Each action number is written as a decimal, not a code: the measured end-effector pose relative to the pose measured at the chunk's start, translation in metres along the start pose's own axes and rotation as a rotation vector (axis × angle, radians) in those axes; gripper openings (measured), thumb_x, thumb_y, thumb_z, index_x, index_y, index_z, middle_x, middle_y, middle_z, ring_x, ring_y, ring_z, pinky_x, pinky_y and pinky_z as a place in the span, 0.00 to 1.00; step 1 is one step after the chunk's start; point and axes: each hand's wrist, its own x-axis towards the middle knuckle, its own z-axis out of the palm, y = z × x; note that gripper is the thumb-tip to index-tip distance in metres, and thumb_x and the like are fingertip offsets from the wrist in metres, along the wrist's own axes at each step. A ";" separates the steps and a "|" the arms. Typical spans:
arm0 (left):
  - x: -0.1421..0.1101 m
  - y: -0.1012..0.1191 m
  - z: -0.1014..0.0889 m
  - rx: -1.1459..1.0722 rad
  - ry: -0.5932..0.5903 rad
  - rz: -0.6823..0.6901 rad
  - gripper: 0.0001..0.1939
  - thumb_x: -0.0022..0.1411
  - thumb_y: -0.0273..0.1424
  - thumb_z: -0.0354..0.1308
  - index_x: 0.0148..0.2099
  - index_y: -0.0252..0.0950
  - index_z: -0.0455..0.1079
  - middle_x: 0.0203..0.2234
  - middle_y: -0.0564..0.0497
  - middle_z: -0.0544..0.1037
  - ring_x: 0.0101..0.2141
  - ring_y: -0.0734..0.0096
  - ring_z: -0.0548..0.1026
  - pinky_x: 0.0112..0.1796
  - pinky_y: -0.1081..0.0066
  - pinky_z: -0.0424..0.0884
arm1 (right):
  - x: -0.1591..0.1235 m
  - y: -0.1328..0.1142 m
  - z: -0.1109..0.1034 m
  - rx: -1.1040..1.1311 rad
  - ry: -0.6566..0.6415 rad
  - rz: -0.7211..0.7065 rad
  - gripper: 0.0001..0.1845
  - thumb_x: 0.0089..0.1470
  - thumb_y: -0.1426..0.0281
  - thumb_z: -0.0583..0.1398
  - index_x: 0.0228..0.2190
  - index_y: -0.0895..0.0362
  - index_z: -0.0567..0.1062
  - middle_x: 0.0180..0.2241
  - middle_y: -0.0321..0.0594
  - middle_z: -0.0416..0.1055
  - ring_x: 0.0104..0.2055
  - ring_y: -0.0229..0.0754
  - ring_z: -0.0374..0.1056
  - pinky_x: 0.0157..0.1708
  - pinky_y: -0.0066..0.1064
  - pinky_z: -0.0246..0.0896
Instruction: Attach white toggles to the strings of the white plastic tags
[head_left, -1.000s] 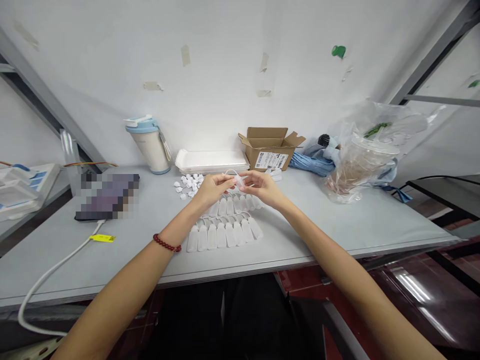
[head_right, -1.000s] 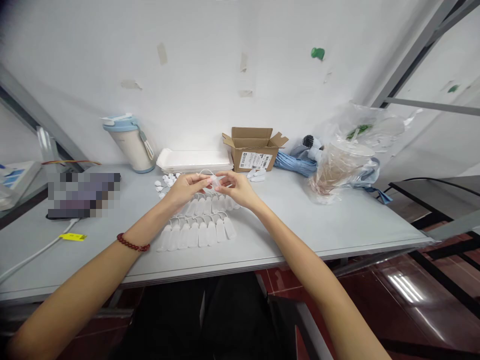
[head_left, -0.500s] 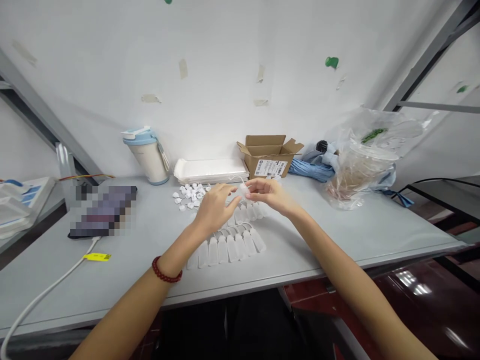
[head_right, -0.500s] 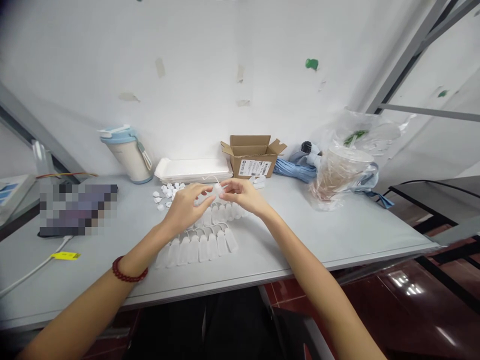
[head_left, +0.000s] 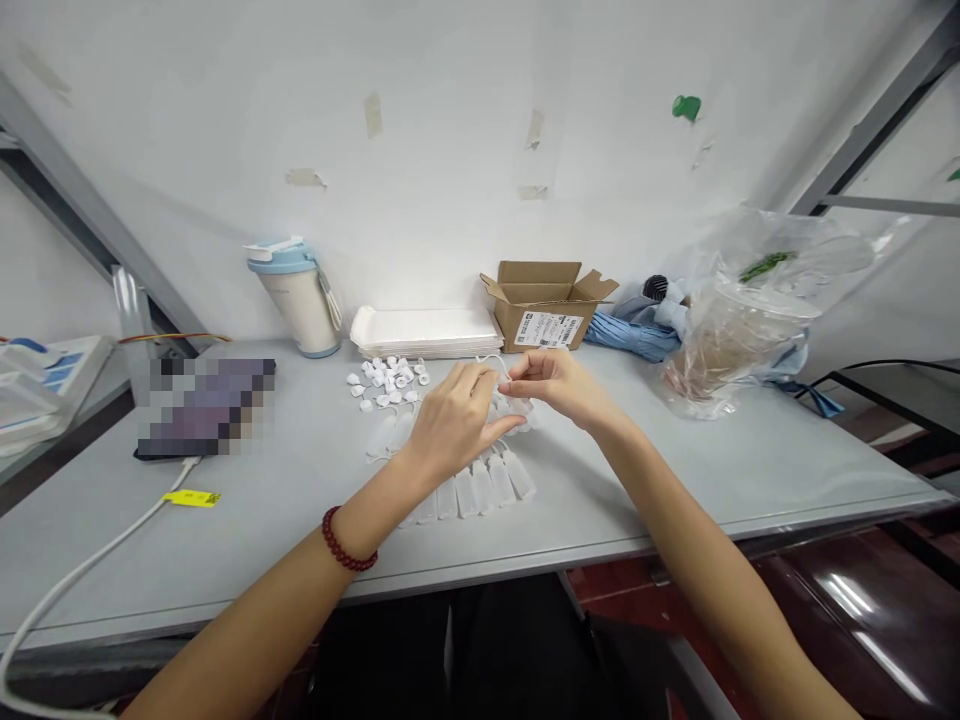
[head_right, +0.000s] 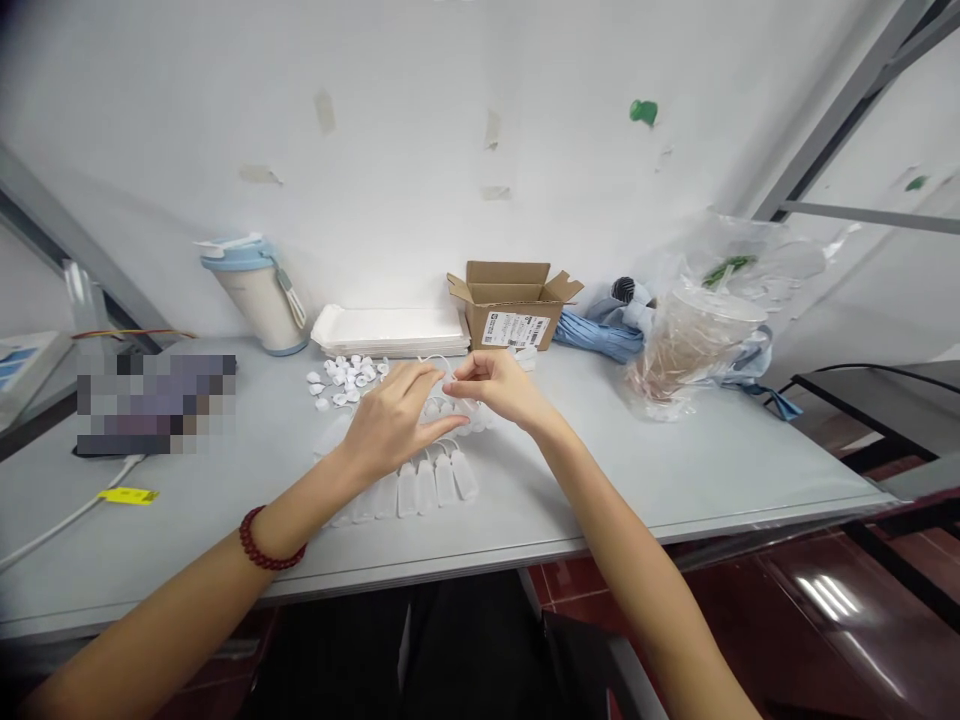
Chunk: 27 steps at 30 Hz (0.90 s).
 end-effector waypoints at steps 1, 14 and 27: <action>0.000 0.002 0.000 0.020 0.006 0.010 0.21 0.57 0.45 0.58 0.43 0.33 0.65 0.36 0.42 0.74 0.39 0.56 0.73 0.36 0.62 0.71 | 0.000 0.000 0.000 -0.003 0.005 -0.002 0.13 0.40 0.65 0.67 0.22 0.58 0.69 0.23 0.35 0.69 0.26 0.35 0.65 0.26 0.28 0.57; 0.002 0.012 -0.007 0.039 0.009 0.074 0.18 0.59 0.37 0.58 0.46 0.31 0.62 0.40 0.40 0.73 0.40 0.56 0.71 0.38 0.61 0.70 | 0.000 -0.002 -0.005 0.009 -0.069 -0.035 0.12 0.41 0.64 0.66 0.25 0.59 0.72 0.26 0.37 0.71 0.28 0.35 0.66 0.28 0.29 0.61; -0.007 0.054 -0.005 -0.100 -0.475 0.055 0.18 0.57 0.44 0.57 0.37 0.31 0.66 0.31 0.45 0.74 0.38 0.58 0.69 0.36 0.64 0.69 | -0.009 -0.005 -0.045 -0.468 -0.815 0.281 0.12 0.46 0.66 0.59 0.30 0.62 0.77 0.29 0.42 0.75 0.29 0.38 0.68 0.26 0.27 0.61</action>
